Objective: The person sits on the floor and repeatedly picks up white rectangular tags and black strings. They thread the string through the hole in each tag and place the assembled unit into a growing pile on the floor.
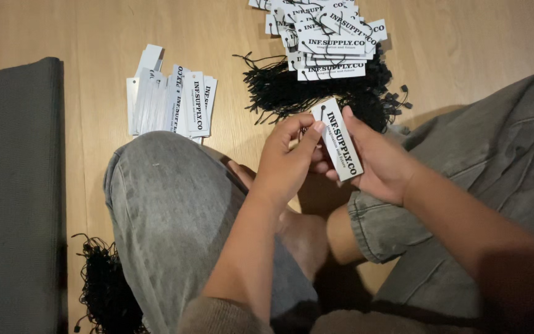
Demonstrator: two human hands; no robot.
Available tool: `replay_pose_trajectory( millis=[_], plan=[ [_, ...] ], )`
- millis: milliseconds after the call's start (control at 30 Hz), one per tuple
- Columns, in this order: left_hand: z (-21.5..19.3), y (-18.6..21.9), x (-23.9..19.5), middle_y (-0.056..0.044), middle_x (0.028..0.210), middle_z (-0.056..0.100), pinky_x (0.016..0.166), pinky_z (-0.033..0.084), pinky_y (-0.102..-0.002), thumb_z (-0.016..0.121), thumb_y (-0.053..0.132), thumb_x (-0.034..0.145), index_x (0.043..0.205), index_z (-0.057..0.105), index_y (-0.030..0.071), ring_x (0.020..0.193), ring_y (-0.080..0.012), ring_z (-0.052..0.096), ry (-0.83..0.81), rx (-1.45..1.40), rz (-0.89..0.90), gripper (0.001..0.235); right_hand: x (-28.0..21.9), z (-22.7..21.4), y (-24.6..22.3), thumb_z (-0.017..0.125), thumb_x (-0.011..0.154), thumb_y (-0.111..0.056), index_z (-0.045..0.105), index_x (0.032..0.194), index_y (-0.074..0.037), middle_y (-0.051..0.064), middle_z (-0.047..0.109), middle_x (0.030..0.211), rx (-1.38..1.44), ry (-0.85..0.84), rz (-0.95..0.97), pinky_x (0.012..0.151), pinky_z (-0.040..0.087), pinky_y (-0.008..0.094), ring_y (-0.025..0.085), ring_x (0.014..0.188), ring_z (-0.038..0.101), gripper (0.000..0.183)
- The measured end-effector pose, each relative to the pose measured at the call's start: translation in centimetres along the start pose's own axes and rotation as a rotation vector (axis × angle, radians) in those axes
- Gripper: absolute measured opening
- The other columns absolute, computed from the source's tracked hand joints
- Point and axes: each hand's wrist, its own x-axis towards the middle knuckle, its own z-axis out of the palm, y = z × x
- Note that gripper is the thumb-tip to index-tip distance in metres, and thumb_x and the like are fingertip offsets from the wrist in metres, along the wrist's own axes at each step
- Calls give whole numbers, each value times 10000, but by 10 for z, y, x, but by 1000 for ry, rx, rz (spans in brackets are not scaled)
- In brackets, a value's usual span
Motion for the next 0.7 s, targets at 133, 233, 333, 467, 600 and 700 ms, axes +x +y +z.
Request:
replay_pose_trajectory(
  millis=[133, 233, 333, 467, 600, 700],
  plan=[
    [-5, 8, -6, -225, 1483, 476, 752, 686, -421, 701, 235, 920, 1014, 736, 32, 1009, -390, 726, 23, 124, 135, 226, -2, -2, -2, 493, 1018, -618, 673, 1038, -52, 140, 702, 852, 62, 0, 90, 676, 669, 450, 356, 772, 749, 594],
    [-10, 13, -12, -207, 1379, 552, 1211, 325, -548, 756, 333, 887, 971, 780, 135, 1456, -453, 426, 11, 277, 218, 217, 9, -12, 1, 532, 1002, -603, 691, 1062, -54, 161, 723, 936, 89, -50, 102, 691, 663, 438, 332, 825, 748, 575],
    [-13, 14, -11, -71, 825, 657, 1257, 280, -451, 778, 284, 875, 872, 773, 152, 1454, -330, 470, 14, 303, 293, 132, 17, -24, 6, 597, 1031, -427, 696, 1071, -79, 107, 727, 917, 158, -74, 6, 713, 660, 411, 279, 816, 754, 365],
    [-15, 12, -3, -174, 1399, 555, 1134, 459, -507, 780, 317, 839, 917, 747, 142, 1374, -400, 516, -17, 278, 160, 195, 25, -37, 16, 619, 1026, -325, 703, 1147, -59, 130, 724, 1009, 136, -85, -90, 814, 641, 421, 291, 902, 739, 305],
    [-7, 7, -1, -51, 1031, 688, 787, 604, -329, 748, 167, 830, 981, 771, 131, 870, -137, 647, 35, 104, 52, 156, 27, -37, 10, 646, 994, -318, 683, 1246, -83, 160, 723, 1151, 65, 34, -142, 961, 599, 432, 289, 1020, 726, 347],
    [-14, 0, 8, -86, 755, 697, 690, 557, -345, 734, 119, 812, 876, 689, 86, 769, -168, 640, 91, 148, 158, 85, 28, -35, 16, 746, 939, -242, 689, 1245, -69, 61, 726, 1034, 122, 123, -277, 934, 619, 352, 194, 959, 726, 355]
  ],
)
